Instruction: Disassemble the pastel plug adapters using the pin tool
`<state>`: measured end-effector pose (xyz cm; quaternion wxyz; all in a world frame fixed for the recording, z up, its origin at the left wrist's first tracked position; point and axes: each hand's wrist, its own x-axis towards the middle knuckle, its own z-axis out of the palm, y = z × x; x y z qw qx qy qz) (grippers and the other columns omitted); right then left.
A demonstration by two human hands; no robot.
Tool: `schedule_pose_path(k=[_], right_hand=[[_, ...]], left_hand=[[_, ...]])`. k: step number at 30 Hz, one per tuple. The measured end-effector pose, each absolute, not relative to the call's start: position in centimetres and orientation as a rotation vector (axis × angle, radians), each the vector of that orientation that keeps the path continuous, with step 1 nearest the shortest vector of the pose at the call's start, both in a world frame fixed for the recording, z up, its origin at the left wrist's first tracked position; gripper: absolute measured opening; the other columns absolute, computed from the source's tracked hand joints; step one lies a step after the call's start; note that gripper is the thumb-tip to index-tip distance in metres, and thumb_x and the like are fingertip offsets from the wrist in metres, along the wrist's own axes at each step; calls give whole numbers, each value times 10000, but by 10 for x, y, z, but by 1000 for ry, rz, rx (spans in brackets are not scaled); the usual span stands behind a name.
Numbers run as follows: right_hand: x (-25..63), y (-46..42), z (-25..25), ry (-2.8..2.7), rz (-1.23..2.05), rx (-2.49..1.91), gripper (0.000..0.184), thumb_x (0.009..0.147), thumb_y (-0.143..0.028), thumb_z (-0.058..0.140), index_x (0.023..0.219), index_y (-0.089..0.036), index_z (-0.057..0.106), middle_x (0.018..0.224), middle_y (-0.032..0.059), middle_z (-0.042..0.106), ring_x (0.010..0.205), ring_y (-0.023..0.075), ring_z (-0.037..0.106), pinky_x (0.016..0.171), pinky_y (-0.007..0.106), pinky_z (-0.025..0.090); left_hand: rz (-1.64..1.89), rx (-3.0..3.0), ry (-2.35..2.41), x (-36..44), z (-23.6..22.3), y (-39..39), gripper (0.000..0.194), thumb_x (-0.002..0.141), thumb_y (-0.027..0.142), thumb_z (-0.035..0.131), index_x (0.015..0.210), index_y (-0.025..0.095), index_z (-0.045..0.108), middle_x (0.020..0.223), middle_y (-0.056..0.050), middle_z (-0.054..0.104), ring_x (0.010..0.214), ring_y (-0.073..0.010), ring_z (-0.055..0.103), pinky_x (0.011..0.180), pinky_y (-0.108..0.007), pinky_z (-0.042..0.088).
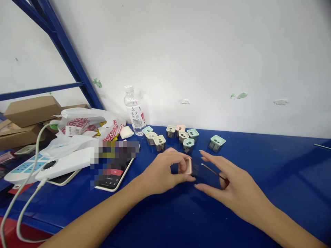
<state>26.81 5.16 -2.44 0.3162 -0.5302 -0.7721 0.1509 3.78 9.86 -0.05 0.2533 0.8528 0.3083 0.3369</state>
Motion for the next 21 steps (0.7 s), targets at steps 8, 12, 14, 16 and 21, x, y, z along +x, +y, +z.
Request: schedule_pose_path(k=[8, 12, 14, 16, 21], right_hand=[[267, 54, -22, -2341, 434, -1366, 361, 912, -386, 670, 1254, -276, 639, 1104, 53, 753, 750, 216, 734, 597, 314, 555], [266, 50, -11, -2458, 539, -1312, 318, 924, -281, 626, 1242, -267, 637, 1104, 52, 710, 786, 197, 712, 594, 286, 533], [264, 47, -7, -2495, 571, -1314, 288, 923, -242, 607, 1207, -274, 647, 1065, 38, 692, 751, 184, 690, 581, 283, 511], [263, 45, -5, -2512, 587, -1317, 281, 915, -202, 591, 1178, -279, 650, 1015, 28, 678, 732, 180, 672, 589, 290, 497], [263, 42, -5, -2550, 608, -1350, 238, 882, -152, 562, 1072, -251, 665, 938, 27, 650, 665, 177, 623, 562, 308, 460]], left_hand=[[744, 2063, 802, 45, -12, 91, 440, 699, 288, 881, 1020, 192, 594, 1019, -33, 651, 925, -177, 622, 871, -323, 497], [777, 2193, 601, 43, -18, 97, 384, 697, 365, 882, 877, 186, 593, 956, -25, 595, 875, -160, 570, 786, -278, 479], [785, 2247, 548, 44, -21, 98, 404, 687, 406, 882, 789, 183, 561, 896, -14, 563, 820, -149, 543, 725, -259, 452], [776, 2277, 519, 46, -22, 99, 427, 689, 430, 874, 756, 186, 529, 856, -5, 547, 782, -142, 522, 705, -257, 435], [717, 2357, 482, 49, -24, 96, 435, 697, 346, 867, 671, 191, 462, 808, 11, 519, 735, -128, 486, 692, -253, 413]])
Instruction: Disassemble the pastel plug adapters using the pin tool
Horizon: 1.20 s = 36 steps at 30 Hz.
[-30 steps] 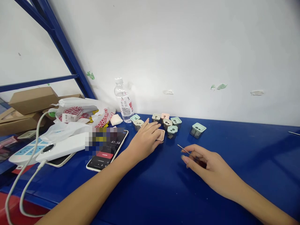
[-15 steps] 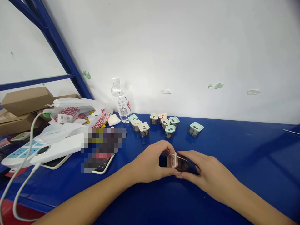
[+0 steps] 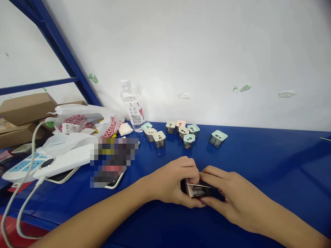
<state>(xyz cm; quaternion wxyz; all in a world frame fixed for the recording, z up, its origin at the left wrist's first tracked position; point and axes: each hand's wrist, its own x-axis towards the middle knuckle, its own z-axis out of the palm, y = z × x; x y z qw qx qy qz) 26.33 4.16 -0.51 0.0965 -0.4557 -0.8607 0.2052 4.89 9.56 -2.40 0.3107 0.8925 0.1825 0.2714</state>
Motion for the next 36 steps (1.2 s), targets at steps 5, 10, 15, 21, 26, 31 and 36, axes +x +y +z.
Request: schedule_pose_path(k=[5, 10, 15, 21, 26, 31, 36], right_hand=[[265, 45, -5, -2524, 642, -1352, 272, 922, -219, 551, 1181, -259, 627, 1032, 43, 673, 744, 204, 656, 610, 329, 478], [271, 51, -6, -2410, 711, -1433, 240, 965, -319, 542, 1202, -277, 551, 1040, 33, 722, 831, 233, 684, 635, 327, 471], [280, 54, -5, -2350, 785, -1497, 204, 962, -335, 543, 1156, -292, 499, 905, 3, 725, 741, 215, 675, 595, 304, 447], [282, 55, -13, -2305, 798, -1499, 398, 923, -459, 623, 1280, -301, 547, 1026, 34, 720, 625, 173, 626, 531, 292, 457], [277, 58, -15, -2246, 780, -1465, 470, 826, -527, 726, 1238, -312, 660, 1286, 47, 649, 737, 175, 652, 607, 304, 527], [290, 60, -1, -2134, 589, -1491, 404, 965, -573, 503, 1166, -287, 704, 1105, 62, 721, 847, 221, 678, 728, 350, 554], [299, 58, 7, -2150, 516, -1354, 391, 1029, -463, 404, 949, -264, 732, 1003, 65, 743, 891, 230, 688, 792, 360, 552]], left_hand=[[691, 2272, 537, 43, -19, 97, 423, 730, 374, 852, 681, 180, 479, 896, -7, 515, 772, -126, 530, 686, -242, 431], [553, 2332, 817, 34, -13, 107, 597, 611, 459, 917, 1014, 192, 566, 1030, -48, 608, 937, -215, 573, 785, -307, 453], [403, 2362, 878, 28, -10, 113, 463, 658, 402, 902, 976, 190, 642, 1027, -52, 673, 994, -246, 602, 861, -350, 447], [527, 1907, 861, 23, 0, 111, 437, 703, 244, 863, 1025, 197, 571, 984, -22, 730, 899, -189, 692, 800, -318, 522], [561, 1842, 865, 21, 8, 110, 449, 618, 279, 920, 901, 179, 586, 829, 20, 689, 756, -148, 653, 707, -282, 530], [623, 1859, 835, 21, 9, 110, 411, 661, 186, 876, 1026, 185, 689, 978, -10, 677, 850, -154, 666, 742, -271, 557], [688, 1801, 760, 23, 3, 109, 639, 692, 146, 837, 1294, 266, 661, 1135, -47, 653, 1019, -205, 659, 851, -345, 572]])
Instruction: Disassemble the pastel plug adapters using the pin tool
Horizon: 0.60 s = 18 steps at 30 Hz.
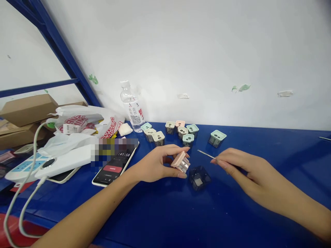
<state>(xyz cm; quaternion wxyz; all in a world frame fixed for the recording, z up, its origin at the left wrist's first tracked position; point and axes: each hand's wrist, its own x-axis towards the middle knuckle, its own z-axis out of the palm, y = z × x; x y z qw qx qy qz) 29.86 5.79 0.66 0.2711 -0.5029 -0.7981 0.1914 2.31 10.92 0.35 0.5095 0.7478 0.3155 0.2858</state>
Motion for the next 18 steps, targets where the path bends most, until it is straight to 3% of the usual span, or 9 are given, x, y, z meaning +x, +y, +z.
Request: schedule_pose_path(k=[9, 18], right_hand=[[290, 48, 8, -2299, 612, -1303, 378, 1031, -438, 414, 956, -309, 761, 783, 3, 722, 636, 168, 644, 594, 299, 483], [286, 45, 11, -2323, 648, -1297, 389, 1044, -438, 386, 959, -308, 743, 805, -2, 713, 654, 165, 639, 614, 307, 470]], left_hand=[[723, 1713, 690, 27, 0, 108, 690, 709, 75, 788, 1340, 312, 639, 1030, -7, 610, 958, -168, 638, 899, -356, 545], [703, 1757, 654, 31, 1, 106, 719, 721, 98, 814, 1351, 381, 617, 975, 19, 545, 875, -130, 562, 811, -290, 491]])
